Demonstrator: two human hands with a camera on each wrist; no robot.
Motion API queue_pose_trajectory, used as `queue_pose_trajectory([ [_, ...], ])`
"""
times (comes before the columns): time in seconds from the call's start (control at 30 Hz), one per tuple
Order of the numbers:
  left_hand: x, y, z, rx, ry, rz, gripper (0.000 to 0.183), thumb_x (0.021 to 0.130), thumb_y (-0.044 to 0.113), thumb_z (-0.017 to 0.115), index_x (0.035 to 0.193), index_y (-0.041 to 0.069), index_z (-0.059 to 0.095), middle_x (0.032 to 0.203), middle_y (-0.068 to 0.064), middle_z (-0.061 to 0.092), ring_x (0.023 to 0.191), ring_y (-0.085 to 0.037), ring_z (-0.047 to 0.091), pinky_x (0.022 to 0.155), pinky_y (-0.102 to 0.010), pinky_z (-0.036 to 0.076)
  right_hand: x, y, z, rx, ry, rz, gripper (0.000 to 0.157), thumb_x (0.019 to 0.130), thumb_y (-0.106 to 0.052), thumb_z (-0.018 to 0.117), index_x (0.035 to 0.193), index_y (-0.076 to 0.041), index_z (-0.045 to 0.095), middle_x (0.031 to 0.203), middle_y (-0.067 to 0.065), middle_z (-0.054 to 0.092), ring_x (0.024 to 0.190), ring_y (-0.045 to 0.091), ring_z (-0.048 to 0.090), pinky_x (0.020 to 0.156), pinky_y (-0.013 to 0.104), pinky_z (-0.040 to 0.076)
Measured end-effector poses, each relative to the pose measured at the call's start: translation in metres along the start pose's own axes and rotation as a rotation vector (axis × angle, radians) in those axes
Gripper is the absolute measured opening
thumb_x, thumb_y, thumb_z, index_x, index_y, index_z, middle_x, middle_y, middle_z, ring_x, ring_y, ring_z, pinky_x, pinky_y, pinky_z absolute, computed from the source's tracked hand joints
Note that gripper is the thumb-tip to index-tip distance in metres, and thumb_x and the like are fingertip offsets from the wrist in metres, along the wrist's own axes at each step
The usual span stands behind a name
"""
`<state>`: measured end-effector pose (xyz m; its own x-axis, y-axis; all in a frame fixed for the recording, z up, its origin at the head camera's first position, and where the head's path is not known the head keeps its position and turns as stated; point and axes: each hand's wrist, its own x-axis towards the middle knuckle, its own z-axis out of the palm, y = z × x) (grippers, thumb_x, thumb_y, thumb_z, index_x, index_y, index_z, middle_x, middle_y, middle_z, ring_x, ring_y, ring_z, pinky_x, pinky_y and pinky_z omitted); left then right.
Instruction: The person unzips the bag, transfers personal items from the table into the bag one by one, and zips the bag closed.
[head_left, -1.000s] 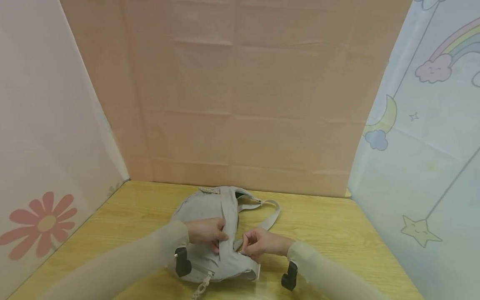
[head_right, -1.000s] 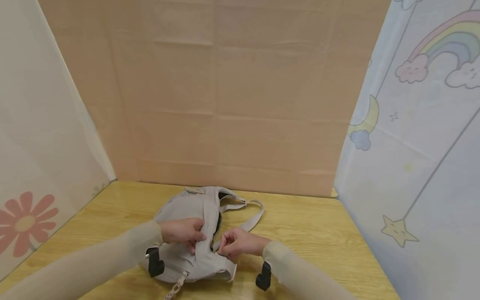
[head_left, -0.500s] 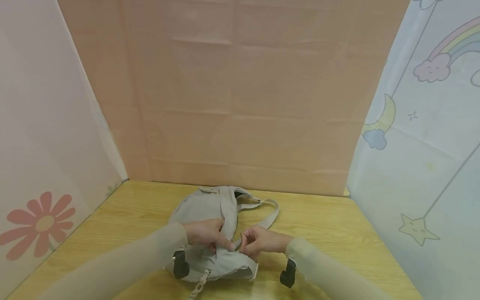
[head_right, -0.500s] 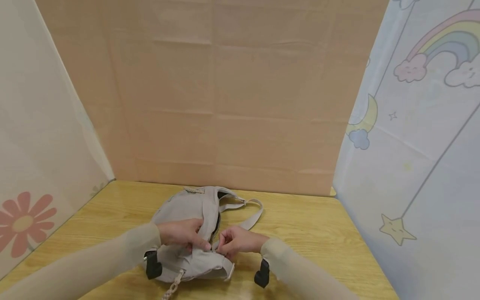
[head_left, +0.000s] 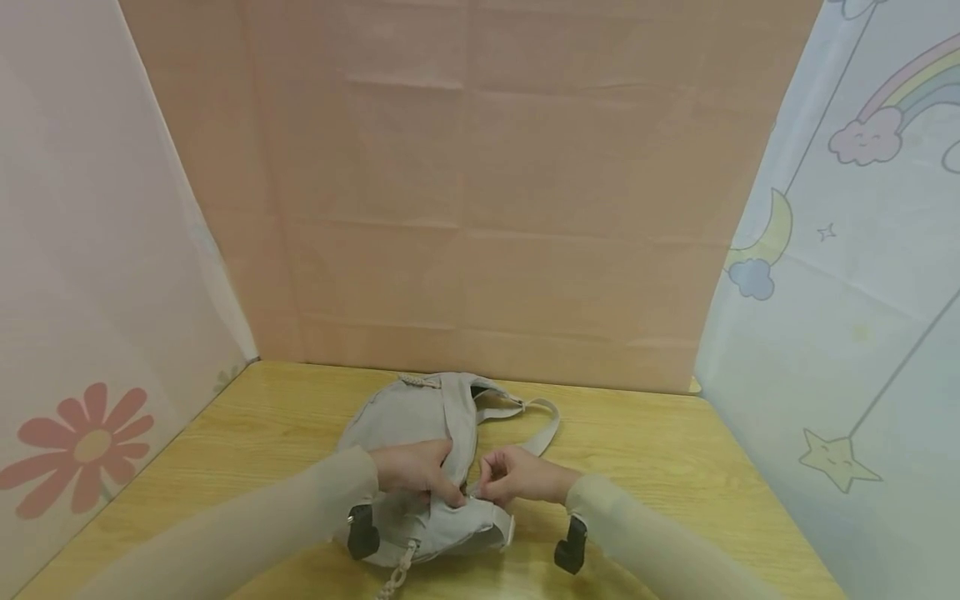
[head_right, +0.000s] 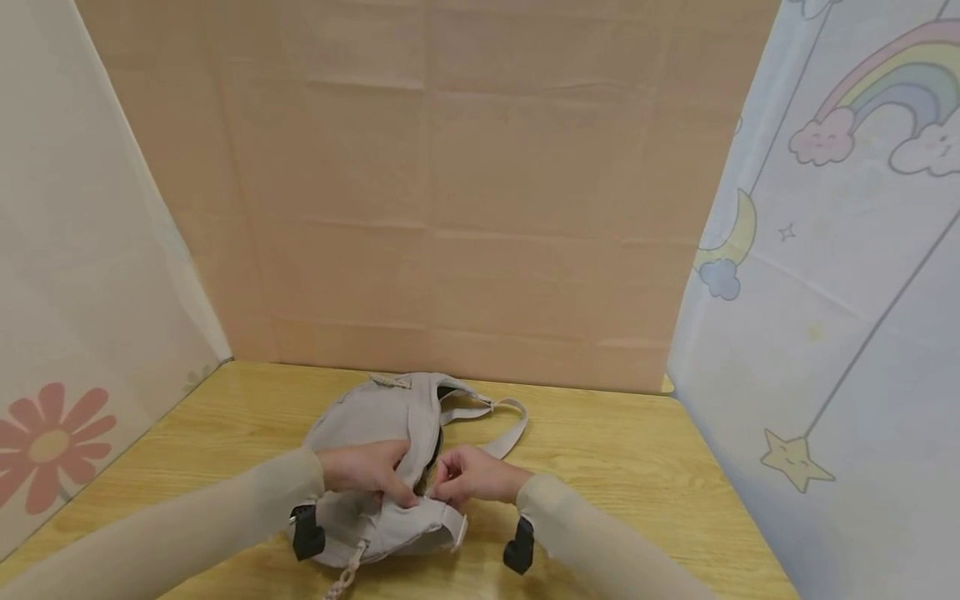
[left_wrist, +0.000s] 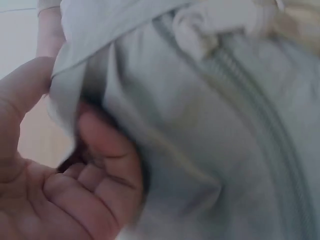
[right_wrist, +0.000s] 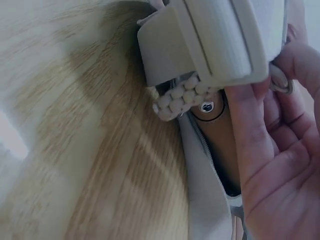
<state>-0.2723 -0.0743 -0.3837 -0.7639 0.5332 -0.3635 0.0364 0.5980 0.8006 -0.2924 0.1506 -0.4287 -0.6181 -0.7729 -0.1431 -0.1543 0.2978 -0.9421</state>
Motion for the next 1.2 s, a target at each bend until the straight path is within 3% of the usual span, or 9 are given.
queue_pose_trajectory([
  [0.13,-0.004,0.002,-0.005,0.178,0.03,0.01,0.043,0.076,0.033,0.082,0.088,0.005,0.051,0.08,-0.009,0.058,0.061,-0.017,0.057,0.056,-0.028,0.044,-0.002,0.006,-0.001,0.033,-0.027,-0.007,0.021,0.09,-0.006,0.061,0.09,0.013,0.053,0.081,-0.005,0.066,0.067,0.004,0.059,0.063,0.022,0.053],
  [0.23,-0.008,0.008,-0.01,0.347,0.104,0.045,0.041,0.076,0.042,0.08,0.075,0.01,0.055,0.067,-0.004,0.062,0.055,-0.014,0.058,0.053,-0.026,0.042,-0.005,0.009,-0.001,0.047,-0.043,-0.016,0.024,0.09,-0.006,0.06,0.092,0.016,0.052,0.085,-0.004,0.067,0.07,0.004,0.06,0.065,0.022,0.052],
  [0.3,-0.011,0.013,-0.012,0.399,0.15,0.089,0.037,0.078,0.041,0.079,0.069,0.013,0.056,0.062,0.001,0.062,0.053,-0.012,0.057,0.051,-0.025,0.041,-0.007,0.011,-0.002,0.054,-0.051,-0.016,0.024,0.091,-0.006,0.059,0.092,0.017,0.051,0.087,-0.004,0.068,0.073,0.005,0.061,0.066,0.021,0.052],
  [0.37,-0.013,0.019,-0.012,0.38,0.143,0.138,0.029,0.081,0.034,0.078,0.067,0.015,0.06,0.061,0.003,0.062,0.053,-0.011,0.059,0.051,-0.025,0.044,-0.009,0.013,-0.002,0.059,-0.056,-0.017,0.025,0.091,-0.007,0.059,0.092,0.017,0.051,0.087,-0.004,0.068,0.072,0.004,0.06,0.065,0.021,0.051],
  [0.53,-0.019,0.026,-0.003,0.27,-0.065,0.185,0.01,0.084,0.017,0.073,0.074,0.017,0.071,0.063,0.0,0.067,0.056,-0.013,0.063,0.055,-0.029,0.054,-0.01,0.017,-0.002,0.085,-0.063,-0.019,0.029,0.092,-0.007,0.059,0.093,0.02,0.048,0.084,-0.005,0.066,0.067,0.003,0.057,0.062,0.019,0.049],
  [0.6,-0.02,0.024,0.003,0.263,-0.104,0.18,0.008,0.083,0.013,0.075,0.077,0.018,0.071,0.062,-0.001,0.066,0.053,-0.013,0.062,0.053,-0.03,0.054,-0.009,0.018,-0.002,0.099,-0.069,-0.018,0.031,0.092,-0.007,0.059,0.094,0.021,0.047,0.083,-0.006,0.066,0.066,0.002,0.057,0.061,0.019,0.049],
  [0.73,-0.018,0.017,0.012,0.272,-0.093,0.18,0.015,0.077,0.011,0.08,0.081,0.02,0.069,0.058,0.001,0.063,0.047,-0.009,0.055,0.047,-0.026,0.048,-0.009,0.019,-0.001,0.125,-0.081,-0.015,0.033,0.091,-0.007,0.06,0.095,0.022,0.046,0.082,-0.006,0.065,0.066,0.001,0.058,0.062,0.019,0.05],
  [0.87,-0.015,0.01,0.019,0.307,-0.071,0.222,0.02,0.073,0.014,0.084,0.081,0.021,0.066,0.058,0.005,0.061,0.047,-0.005,0.05,0.045,-0.021,0.042,-0.011,0.019,0.0,0.136,-0.086,-0.004,0.033,0.092,-0.007,0.06,0.096,0.023,0.045,0.082,-0.006,0.065,0.066,0.001,0.058,0.063,0.019,0.052],
  [1.2,-0.012,0.003,0.026,0.307,-0.056,0.31,0.014,0.08,0.012,0.078,0.074,0.02,0.068,0.056,0.009,0.06,0.047,-0.005,0.055,0.048,-0.023,0.049,-0.013,0.016,0.0,0.12,-0.087,-0.009,0.022,0.089,-0.001,0.055,0.092,0.019,0.047,0.085,-0.005,0.066,0.067,0.001,0.056,0.063,0.018,0.05],
])
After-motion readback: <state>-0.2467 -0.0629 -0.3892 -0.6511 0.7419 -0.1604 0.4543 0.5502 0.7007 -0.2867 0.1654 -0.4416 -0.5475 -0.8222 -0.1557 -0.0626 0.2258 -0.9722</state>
